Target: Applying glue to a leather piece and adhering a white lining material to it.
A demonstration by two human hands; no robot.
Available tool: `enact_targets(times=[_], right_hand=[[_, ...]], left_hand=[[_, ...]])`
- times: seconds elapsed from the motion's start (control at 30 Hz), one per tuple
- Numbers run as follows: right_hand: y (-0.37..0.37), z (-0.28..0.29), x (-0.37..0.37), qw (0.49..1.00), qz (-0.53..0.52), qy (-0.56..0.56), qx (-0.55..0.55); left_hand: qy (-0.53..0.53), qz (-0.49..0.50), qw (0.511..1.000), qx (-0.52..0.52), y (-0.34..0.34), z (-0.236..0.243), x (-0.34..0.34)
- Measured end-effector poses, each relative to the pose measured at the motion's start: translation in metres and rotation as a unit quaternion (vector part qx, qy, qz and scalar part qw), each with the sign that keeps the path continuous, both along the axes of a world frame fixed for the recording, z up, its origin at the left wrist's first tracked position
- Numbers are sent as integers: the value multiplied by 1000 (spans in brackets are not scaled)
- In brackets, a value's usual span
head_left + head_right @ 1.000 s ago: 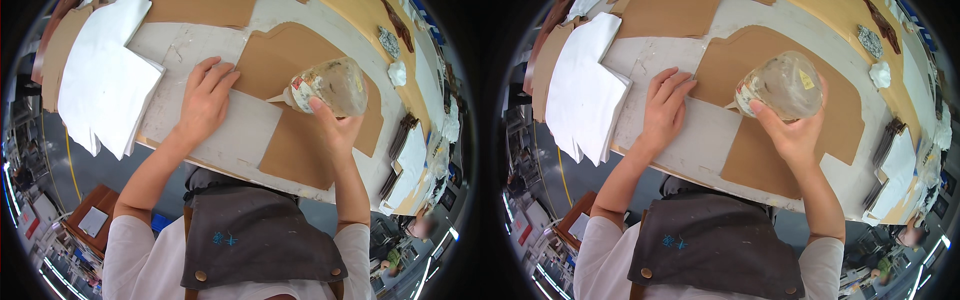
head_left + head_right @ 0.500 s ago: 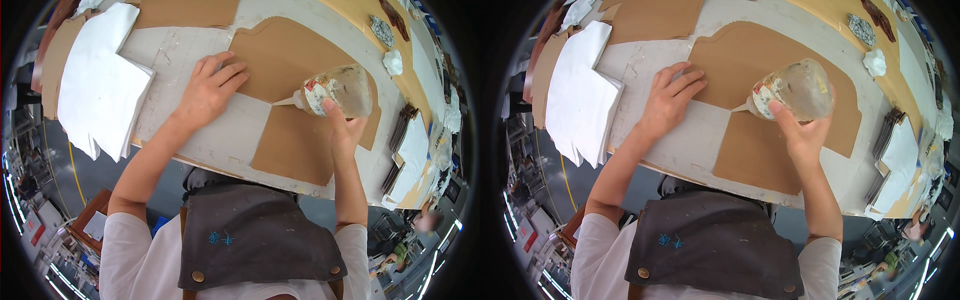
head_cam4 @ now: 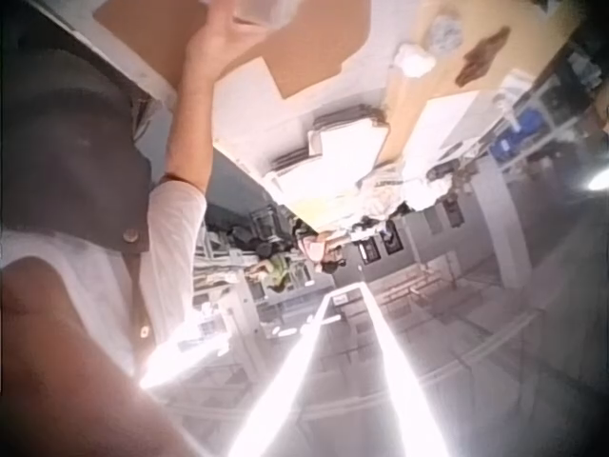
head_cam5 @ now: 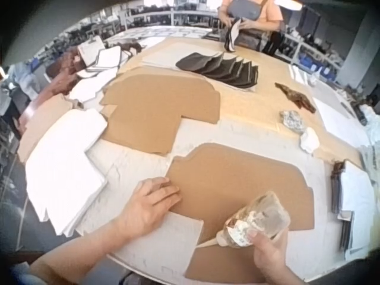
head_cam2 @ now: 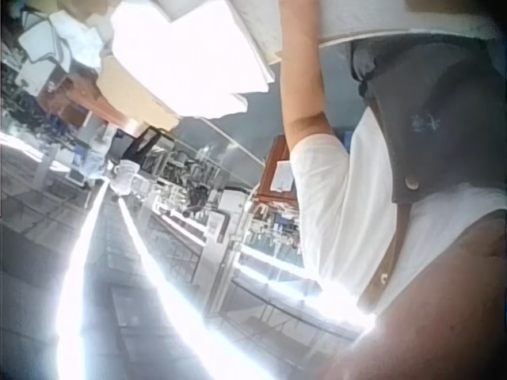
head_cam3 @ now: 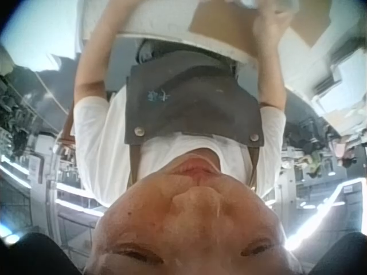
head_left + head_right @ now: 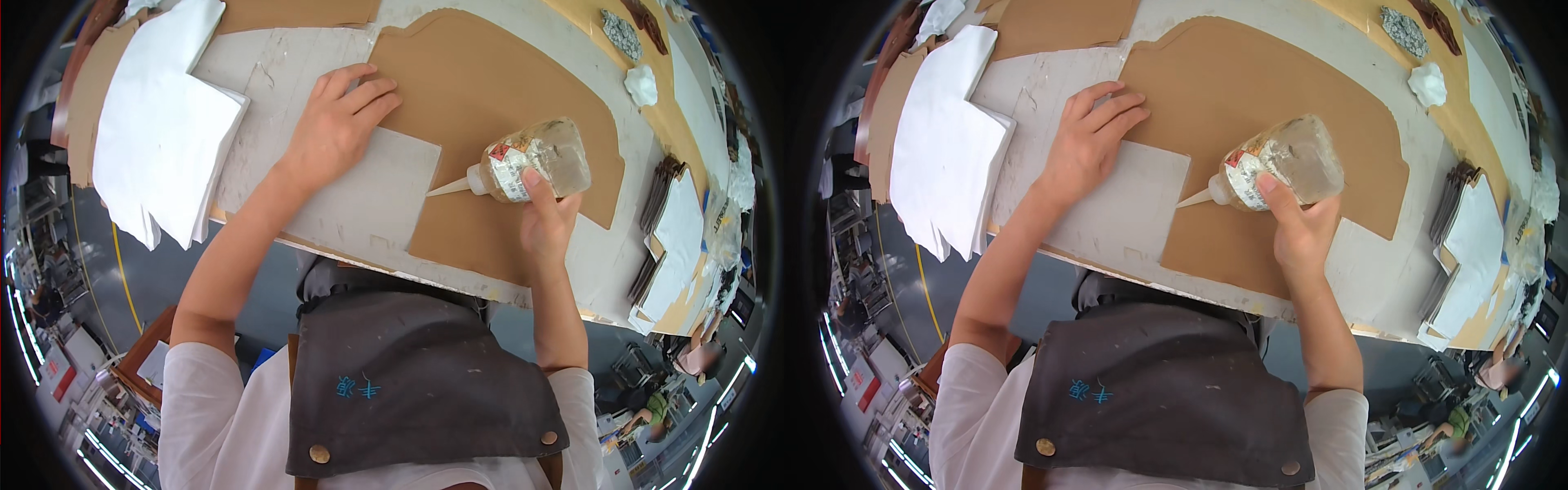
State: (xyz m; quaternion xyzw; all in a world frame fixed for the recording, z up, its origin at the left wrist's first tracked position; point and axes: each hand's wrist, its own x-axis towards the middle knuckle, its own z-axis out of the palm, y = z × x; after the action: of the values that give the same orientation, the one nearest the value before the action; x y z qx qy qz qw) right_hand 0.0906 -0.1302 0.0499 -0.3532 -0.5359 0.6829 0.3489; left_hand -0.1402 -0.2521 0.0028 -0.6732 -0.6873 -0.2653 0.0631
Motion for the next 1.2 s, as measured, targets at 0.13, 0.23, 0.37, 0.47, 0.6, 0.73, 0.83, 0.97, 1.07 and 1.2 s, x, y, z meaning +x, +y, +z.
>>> enact_targets(times=[0.13,0.23,0.37,0.47,0.6,0.73,0.83,0.97,1.07,1.2], right_hand=[[-10,-2,12,1000,25,-14,0],[-19,1,20,996,78,-39,7],[-29,-2,28,994,83,-58,38],[-36,1,32,991,103,-65,48],[-48,14,29,989,130,-43,60],[-52,14,34,985,142,-49,81],[-51,13,39,979,146,-50,133],[-45,14,50,970,143,-80,179],[-44,19,56,970,136,-86,181],[-42,22,66,978,115,-79,158]], left_hand=[[-1,-3,1000,7,1,-2,-1],[-1,-4,1000,7,0,-2,-2],[4,-10,1000,14,1,-3,-2],[9,-10,1000,16,1,-3,-2],[16,-6,1000,15,1,-4,-3],[16,-7,1000,16,1,-4,-2],[16,-7,1000,13,1,-5,-3],[15,-8,1000,8,1,-6,-3],[17,-7,1000,8,1,-6,-3],[13,-5,1000,3,1,-4,-1]])
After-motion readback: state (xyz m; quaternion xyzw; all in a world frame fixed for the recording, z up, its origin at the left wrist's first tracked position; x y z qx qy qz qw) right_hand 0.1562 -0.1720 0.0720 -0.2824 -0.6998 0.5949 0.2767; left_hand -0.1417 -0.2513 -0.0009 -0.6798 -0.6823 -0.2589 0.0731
